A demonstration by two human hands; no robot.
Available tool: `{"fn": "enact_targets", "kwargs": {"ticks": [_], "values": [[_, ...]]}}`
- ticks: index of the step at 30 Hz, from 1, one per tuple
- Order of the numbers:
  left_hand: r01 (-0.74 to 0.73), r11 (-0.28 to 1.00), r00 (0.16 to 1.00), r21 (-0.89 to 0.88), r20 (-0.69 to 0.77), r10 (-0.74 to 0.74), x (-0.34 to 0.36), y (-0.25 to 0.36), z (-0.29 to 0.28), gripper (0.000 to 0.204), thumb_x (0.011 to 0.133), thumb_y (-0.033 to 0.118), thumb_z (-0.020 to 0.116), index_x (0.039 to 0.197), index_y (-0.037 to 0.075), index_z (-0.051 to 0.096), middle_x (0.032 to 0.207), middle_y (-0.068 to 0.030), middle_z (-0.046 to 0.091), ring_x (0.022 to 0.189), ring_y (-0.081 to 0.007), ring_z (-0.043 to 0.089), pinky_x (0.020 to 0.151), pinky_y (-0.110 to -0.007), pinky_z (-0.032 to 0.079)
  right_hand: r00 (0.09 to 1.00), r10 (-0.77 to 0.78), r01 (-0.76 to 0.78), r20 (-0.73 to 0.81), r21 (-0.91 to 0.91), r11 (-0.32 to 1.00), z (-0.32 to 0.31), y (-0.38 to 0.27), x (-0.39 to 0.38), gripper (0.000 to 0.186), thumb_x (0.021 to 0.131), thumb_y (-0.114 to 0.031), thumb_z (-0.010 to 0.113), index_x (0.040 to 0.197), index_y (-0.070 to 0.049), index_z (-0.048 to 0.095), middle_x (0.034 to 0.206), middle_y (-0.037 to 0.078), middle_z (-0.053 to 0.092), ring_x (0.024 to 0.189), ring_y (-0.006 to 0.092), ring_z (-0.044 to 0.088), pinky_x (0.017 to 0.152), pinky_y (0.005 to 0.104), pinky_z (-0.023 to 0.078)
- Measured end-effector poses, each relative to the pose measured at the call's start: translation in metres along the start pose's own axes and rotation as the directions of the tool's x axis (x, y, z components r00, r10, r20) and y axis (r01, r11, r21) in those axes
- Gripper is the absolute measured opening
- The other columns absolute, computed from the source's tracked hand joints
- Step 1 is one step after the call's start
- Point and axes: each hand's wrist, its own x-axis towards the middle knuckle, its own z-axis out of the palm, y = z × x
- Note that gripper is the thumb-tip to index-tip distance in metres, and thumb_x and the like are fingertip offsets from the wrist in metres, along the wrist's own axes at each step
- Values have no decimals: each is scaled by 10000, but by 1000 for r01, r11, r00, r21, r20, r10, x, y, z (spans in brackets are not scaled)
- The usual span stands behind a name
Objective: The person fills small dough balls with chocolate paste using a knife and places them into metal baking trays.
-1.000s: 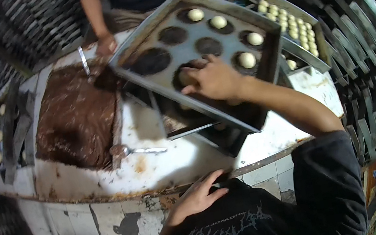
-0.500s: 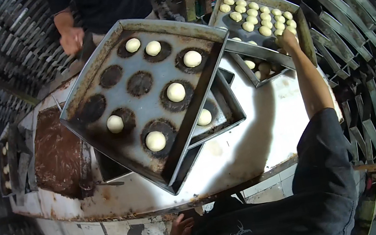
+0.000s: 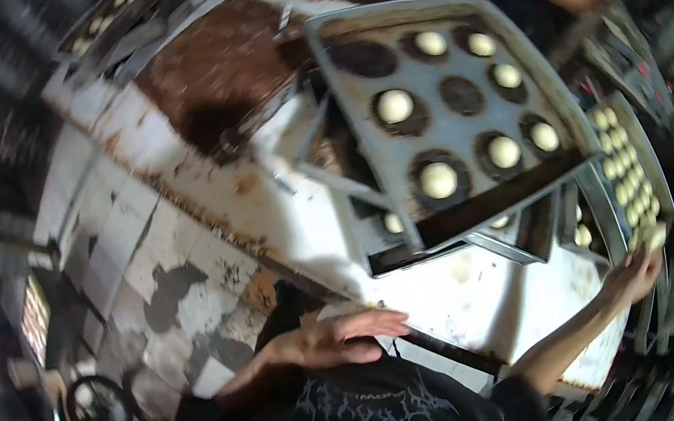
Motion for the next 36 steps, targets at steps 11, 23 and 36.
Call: {"fn": "enact_targets", "kwargs": {"ticks": [11, 23, 36], "values": [[-308, 916, 543, -256, -838, -51, -110, 33, -122, 257, 919, -14, 419, 1163, -12, 498, 1158, -108, 581, 1111, -162, 525, 953, -275, 409, -65, -55, -87, 996, 49, 995, 290, -162, -400, 113, 822, -145, 655, 801, -39, 621, 799, 98, 620, 783, 228, 610, 634, 335, 483], [31, 970, 629, 240, -759, 168, -186, 24, -247, 397, 802, 69, 631, 1174, 58, 491, 1103, -107, 531, 983, -185, 537, 858, -308, 447, 601, 41, 406, 799, -348, 845, 402, -43, -506, 169, 795, 34, 610, 953, -16, 574, 887, 154, 558, 743, 311, 537, 637, 343, 458], [-203, 827, 831, -524, -539, -138, -215, 94, -273, 470, 866, 71, 513, 1304, -60, 406, 1208, -111, 532, 1116, -159, 484, 958, -277, 375, -333, 308, 939, 891, 285, 191, 576, -26, -448, 239, 846, -100, 476, 1033, -26, 605, 838, 103, 673, 723, 237, 667, 519, 358, 524]]}}
